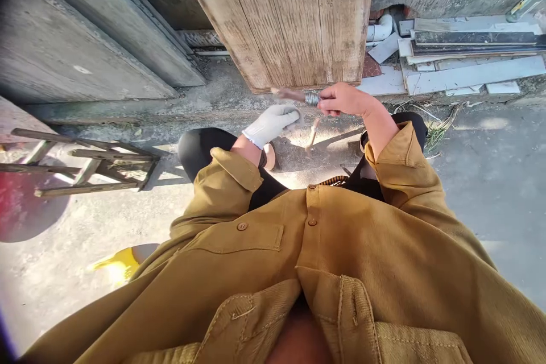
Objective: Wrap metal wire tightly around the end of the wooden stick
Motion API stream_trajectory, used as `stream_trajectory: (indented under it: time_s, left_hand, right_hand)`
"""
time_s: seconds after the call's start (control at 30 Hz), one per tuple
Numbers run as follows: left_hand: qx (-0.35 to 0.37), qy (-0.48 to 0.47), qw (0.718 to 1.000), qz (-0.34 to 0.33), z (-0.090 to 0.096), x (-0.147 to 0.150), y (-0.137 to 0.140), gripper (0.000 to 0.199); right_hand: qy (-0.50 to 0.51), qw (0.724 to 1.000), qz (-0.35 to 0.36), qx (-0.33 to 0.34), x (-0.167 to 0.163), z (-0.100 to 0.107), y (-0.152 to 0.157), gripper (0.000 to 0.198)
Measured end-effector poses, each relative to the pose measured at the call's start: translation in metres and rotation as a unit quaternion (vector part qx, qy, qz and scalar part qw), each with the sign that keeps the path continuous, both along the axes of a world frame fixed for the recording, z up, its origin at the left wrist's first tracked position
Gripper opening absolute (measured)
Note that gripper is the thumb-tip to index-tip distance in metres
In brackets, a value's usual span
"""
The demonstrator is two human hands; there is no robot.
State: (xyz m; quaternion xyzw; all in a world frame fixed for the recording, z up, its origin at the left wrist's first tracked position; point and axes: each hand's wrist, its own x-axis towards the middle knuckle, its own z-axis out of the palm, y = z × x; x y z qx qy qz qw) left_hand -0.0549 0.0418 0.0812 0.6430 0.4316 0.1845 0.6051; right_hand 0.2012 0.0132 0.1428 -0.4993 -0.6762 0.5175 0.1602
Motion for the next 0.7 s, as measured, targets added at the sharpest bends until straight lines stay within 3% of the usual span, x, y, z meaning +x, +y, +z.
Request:
stream_trajectory:
  time_s: [0.13, 0.23, 0.33, 0.4, 0.53, 0.6, 0.7]
  left_hand:
    - [-0.021, 0.006, 0.999, -0.035, 0.003, 0.004, -0.028, 0.026]
    - [0.033, 0.035, 0.997, -0.052, 0.008, 0.002, -0.041, 0.026]
    - [0.123, 0.071, 0.984, -0.104, 0.017, -0.002, -0.046, 0.023]
    - [0.171, 0.089, 0.97, -0.147, 0.024, -0.002, -0.047, 0.022]
    - [0.196, 0.113, 0.956, -0.187, 0.033, -0.002, -0.04, 0.022]
    - [0.198, 0.129, 0.957, -0.17, 0.034, -0.008, -0.029, 0.023]
    - [0.198, 0.149, 0.959, -0.14, 0.031, -0.022, -0.006, 0.017]
  right_hand:
    - [0.048, 0.985, -0.156, 0.048, -0.005, 0.004, -0.01, 0.048]
    - [0.018, 0.977, -0.197, 0.073, -0.006, 0.001, -0.007, 0.044]
    - [-0.096, 0.972, -0.199, 0.077, -0.005, -0.006, 0.0, 0.036]
    - [-0.2, 0.964, -0.152, 0.086, -0.006, -0.012, 0.003, 0.032]
    - [-0.354, 0.933, 0.02, 0.057, -0.018, -0.018, 0.001, 0.029]
    - [-0.359, 0.928, 0.101, -0.009, -0.023, -0.018, -0.002, 0.032]
    - [-0.279, 0.932, 0.21, -0.099, -0.023, -0.012, -0.005, 0.03]
